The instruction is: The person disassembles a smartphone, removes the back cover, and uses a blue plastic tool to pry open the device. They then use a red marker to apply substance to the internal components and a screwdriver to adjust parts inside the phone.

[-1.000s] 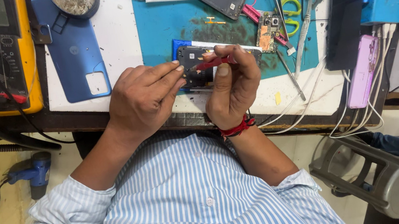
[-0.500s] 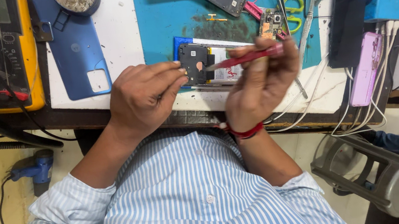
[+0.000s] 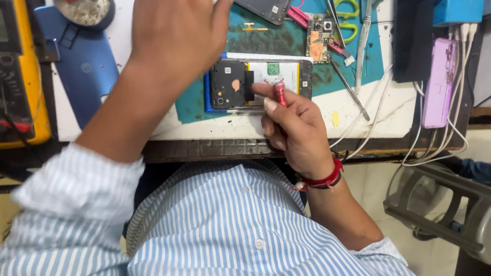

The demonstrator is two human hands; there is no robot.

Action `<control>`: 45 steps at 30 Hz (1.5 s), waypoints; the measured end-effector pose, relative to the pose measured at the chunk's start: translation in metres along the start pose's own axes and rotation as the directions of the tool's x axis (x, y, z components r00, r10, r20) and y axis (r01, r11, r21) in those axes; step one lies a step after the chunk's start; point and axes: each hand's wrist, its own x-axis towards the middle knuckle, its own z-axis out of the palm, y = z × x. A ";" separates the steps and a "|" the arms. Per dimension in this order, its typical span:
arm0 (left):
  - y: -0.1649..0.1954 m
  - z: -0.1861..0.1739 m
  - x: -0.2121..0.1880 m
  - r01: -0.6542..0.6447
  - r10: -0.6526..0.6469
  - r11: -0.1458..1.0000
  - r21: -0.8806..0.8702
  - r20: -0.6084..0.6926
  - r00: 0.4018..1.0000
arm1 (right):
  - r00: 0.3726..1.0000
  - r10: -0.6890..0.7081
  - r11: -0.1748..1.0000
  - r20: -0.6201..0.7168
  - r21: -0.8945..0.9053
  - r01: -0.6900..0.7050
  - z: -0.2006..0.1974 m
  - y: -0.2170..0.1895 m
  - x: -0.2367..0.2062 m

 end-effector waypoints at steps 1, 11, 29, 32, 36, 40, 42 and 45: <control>0.005 -0.008 -0.012 -0.002 0.002 0.993 -0.117 0.002 1.000 | 0.999 0.050 0.999 0.002 0.011 -0.050 -0.003 -0.001 -0.002; 0.039 -0.024 -0.066 0.122 -0.046 0.942 -0.312 0.239 0.970 | 0.988 0.108 0.989 0.111 -0.112 -0.096 0.004 -0.019 0.006; 0.031 -0.019 -0.071 0.111 -0.032 0.934 -0.340 0.230 0.973 | 0.974 0.223 0.970 0.038 0.092 -0.226 -0.001 -0.027 0.026; 0.031 -0.019 -0.072 0.104 -0.031 0.929 -0.354 0.206 0.978 | 0.974 0.222 0.969 0.047 0.098 -0.226 -0.001 -0.028 0.025; 0.032 -0.019 -0.073 0.123 -0.052 0.920 -0.373 0.194 0.980 | 0.973 0.225 0.971 0.050 0.074 -0.229 -0.002 -0.029 0.024; 0.032 -0.018 -0.075 0.125 -0.060 0.921 -0.370 0.181 0.982 | 0.974 0.222 0.973 0.036 0.059 -0.224 0.000 -0.028 0.024; 0.032 -0.018 -0.076 0.111 -0.053 0.928 -0.357 0.168 0.984 | 0.977 0.213 0.977 0.031 0.027 -0.213 0.002 -0.028 0.023; 0.034 -0.016 -0.077 0.090 -0.041 0.928 -0.362 0.139 0.989 | 0.998 0.058 0.998 0.010 -0.006 -0.058 0.005 -0.030 0.016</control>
